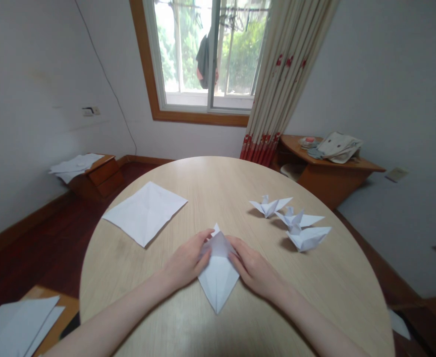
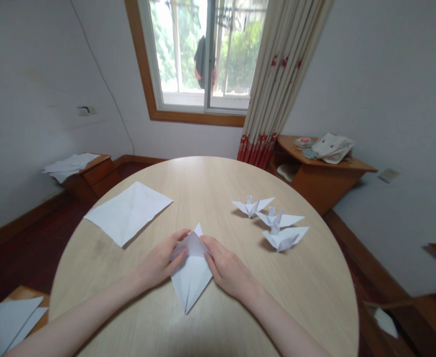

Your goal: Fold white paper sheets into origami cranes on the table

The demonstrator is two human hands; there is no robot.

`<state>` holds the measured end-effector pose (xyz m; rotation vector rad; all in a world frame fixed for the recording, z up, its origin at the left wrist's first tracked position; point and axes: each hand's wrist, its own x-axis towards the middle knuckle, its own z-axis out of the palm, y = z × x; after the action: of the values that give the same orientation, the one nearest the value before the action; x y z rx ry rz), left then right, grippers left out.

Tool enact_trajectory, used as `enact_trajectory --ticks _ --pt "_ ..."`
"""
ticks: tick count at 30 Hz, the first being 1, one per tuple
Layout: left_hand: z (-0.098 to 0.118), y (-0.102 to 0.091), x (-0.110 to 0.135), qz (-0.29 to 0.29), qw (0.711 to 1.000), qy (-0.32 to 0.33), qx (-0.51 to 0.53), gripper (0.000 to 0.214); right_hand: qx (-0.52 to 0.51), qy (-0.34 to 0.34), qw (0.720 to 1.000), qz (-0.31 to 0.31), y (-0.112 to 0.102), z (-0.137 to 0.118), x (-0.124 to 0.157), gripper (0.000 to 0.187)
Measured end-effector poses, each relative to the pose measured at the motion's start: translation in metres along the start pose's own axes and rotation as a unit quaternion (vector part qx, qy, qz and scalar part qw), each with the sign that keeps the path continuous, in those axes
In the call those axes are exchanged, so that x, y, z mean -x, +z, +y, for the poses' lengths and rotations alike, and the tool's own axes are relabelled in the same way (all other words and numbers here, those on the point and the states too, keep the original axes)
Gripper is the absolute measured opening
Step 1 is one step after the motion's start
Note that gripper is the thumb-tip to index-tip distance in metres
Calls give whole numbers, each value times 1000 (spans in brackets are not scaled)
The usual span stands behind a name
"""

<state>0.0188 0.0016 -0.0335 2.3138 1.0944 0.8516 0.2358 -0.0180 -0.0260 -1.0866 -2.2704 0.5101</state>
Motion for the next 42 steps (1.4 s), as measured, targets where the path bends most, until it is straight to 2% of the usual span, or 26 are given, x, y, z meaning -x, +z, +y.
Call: enact_trajectory --ticks 4,7,10,13,19,25,33,42 --pt "-5 4 1 32 999 17 29 40 -26 34 999 28 2 2 2 38" --pt "-7 5 1 52 996 71 30 37 -14 -8 999 51 3 5 3 40" --pt "-3 3 0 37 996 78 17 33 17 -39 998 50 3 4 2 39" --pt "2 0 -1 21 998 57 0 30 32 -27 998 45 2 1 0 38" --pt "8 -3 0 18 998 63 -15 22 43 -20 998 35 4 1 -1 35" --pt "6 -3 0 8 997 66 -25 23 83 -30 995 37 2 0 0 32" --pt "8 -9 1 -12 986 93 -138 23 131 -63 989 27 -2 -4 -2 28" --pt "9 -12 -1 -39 969 136 -200 24 148 -68 987 -4 -4 -7 -4 30"
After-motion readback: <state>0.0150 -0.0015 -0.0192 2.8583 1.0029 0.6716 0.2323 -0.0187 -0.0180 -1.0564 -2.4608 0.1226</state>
